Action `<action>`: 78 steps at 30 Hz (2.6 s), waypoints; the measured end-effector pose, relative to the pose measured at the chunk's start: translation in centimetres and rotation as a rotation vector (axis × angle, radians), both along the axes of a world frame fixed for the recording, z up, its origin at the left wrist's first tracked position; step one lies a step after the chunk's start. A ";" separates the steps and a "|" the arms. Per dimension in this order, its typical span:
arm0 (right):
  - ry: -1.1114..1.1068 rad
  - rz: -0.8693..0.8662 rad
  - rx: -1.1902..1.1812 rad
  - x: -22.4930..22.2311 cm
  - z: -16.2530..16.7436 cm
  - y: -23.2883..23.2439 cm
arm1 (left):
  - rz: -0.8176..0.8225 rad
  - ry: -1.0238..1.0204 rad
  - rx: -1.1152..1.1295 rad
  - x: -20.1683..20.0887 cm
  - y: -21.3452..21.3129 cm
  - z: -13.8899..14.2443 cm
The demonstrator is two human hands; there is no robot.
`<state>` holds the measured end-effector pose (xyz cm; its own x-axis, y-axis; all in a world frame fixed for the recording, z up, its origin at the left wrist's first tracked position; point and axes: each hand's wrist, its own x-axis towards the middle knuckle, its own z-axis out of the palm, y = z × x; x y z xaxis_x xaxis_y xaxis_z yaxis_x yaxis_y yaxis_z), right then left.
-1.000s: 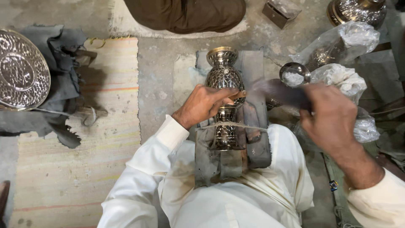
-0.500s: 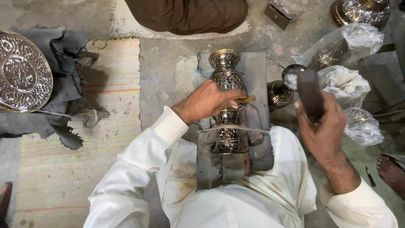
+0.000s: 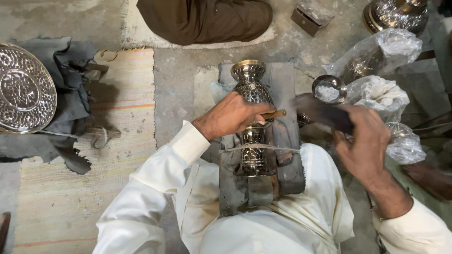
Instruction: The person sits on the floor and uses a hammer and chisel to create a textured pattern on a metal vase. They repeatedly strike the chisel against the vase surface, rotating the vase to work on different sections.
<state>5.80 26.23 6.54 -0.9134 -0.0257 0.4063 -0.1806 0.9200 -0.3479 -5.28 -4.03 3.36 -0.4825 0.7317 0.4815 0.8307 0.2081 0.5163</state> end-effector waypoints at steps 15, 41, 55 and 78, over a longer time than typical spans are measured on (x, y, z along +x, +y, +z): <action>0.128 0.083 0.001 -0.2 -1.7 0.7 | -0.003 0.012 -0.060 -0.8 0.2 -0.2; 0.166 -0.014 0.043 -0.4 -2.9 0.7 | 0.054 -0.127 -0.061 -0.3 0.8 0.9; 0.054 -0.020 -0.052 -2.1 0.5 0.0 | 0.032 -0.045 -0.035 -0.9 0.9 0.2; 0.027 0.083 0.234 -1.4 -0.6 1.4 | -0.018 -0.046 0.067 -1.6 0.6 -0.5</action>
